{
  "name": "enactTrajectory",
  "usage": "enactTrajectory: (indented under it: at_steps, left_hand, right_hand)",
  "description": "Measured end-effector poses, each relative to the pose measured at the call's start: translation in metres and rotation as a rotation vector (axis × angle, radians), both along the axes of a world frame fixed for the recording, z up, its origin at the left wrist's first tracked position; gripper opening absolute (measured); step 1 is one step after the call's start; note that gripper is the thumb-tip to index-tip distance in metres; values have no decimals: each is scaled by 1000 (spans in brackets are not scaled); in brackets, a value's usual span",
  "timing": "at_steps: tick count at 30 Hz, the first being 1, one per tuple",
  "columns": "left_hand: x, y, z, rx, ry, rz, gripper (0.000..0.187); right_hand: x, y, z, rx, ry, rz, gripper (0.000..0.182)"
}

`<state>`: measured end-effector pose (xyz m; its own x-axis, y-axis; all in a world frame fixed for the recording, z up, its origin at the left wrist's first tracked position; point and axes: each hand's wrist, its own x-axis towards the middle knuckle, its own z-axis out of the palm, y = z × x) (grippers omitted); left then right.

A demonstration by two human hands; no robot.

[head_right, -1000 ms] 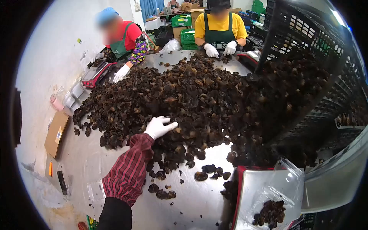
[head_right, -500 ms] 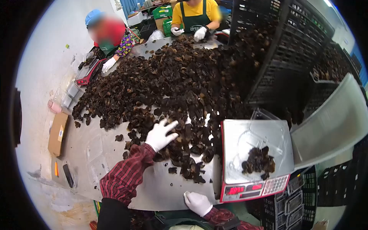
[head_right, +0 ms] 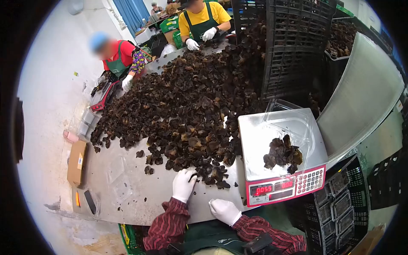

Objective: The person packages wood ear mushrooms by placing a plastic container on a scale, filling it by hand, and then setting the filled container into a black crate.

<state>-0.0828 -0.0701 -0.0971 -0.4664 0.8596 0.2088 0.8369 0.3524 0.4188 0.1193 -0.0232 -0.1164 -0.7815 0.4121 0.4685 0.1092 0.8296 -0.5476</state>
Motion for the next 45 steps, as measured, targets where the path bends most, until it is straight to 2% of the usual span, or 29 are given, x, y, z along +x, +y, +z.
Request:
enactTrajectory:
  at_steps: [5, 8, 9, 12, 13, 14, 16, 18, 20, 22, 23, 24, 26, 29, 30, 32, 34, 36, 38, 41, 42, 43, 45]
  left_hand:
    - [-4, -51, 3, 194, 39, 116, 15]
    - [-25, -82, -14, 183, -228, 273, 16]
    - [-23, -82, 0, 150, -365, 344, 21]
    - [-32, -75, -2, 271, -454, 277, 26]
    - [-30, -67, 21, 61, -287, 264, 33]
    - [-31, -54, 27, 65, -289, 256, 33]
    - [-29, -25, 35, 217, 90, 50, 41]
    - [-29, 16, 48, 220, 40, -86, 43]
    - [-26, 55, 52, 129, 227, -85, 47]
    - [-34, 78, 29, -167, 51, -141, 56]
    - [-25, 78, 18, -233, 51, -159, 62]
    - [-17, 77, 26, -324, 164, -176, 62]
    - [-4, 68, 43, -466, 36, -254, 62]
    - [-1, 53, 70, -638, -18, -407, 59]
    - [-19, 56, 70, -351, -117, -437, 55]
    - [-43, 81, 65, -34, -136, -342, 54]
    - [-65, 106, 60, 105, 125, -230, 58]
    - [-79, 108, 43, -152, 126, -121, 66]
    - [-91, 89, 26, -323, 194, -190, 65]
    - [-102, 48, 26, -359, 121, -242, 63]
    - [-104, 36, 30, -375, 104, -250, 63]
    - [-101, 27, 46, -503, 109, -231, 64]
    - [-96, 17, 70, -553, 122, -183, 54]
  right_hand:
    - [2, 0, -6, 19, 12, 20, 16]
    - [1, 1, -5, 4, 25, 22, 15]
    - [1, 0, -4, 0, 28, 20, 15]
    - [0, 1, 0, 26, 29, 1, 16]
    - [1, 1, 0, 39, 7, 11, 16]
    - [2, 1, 1, 54, -17, 21, 17]
    - [2, 1, 2, 30, -15, 15, 17]
    - [1, 0, 1, 4, -14, 25, 18]
    - [0, 0, -1, -4, -8, 13, 18]
    - [1, -1, 0, -21, -12, 20, 18]
    - [1, 0, 0, -41, -15, 20, 18]
    - [1, 0, -2, -30, -13, 21, 18]
    - [0, 0, -8, -87, -9, 14, 19]
    - [0, -1, -4, -104, -14, 15, 19]
    - [0, -1, -5, -124, -43, 8, 19]
    - [-1, -1, -9, -112, -11, 6, 20]
    - [0, 0, -6, -93, 20, 5, 20]
    - [0, 3, 3, 9, -15, 36, 18]
    - [3, 4, 6, 20, -44, 43, 15]
    - [3, 3, 4, 13, -75, 50, 12]
    - [3, 3, 3, 7, -82, 52, 12]
    - [2, 4, 5, 2, -82, 61, 12]
    - [1, 5, 9, 24, -64, 48, 14]
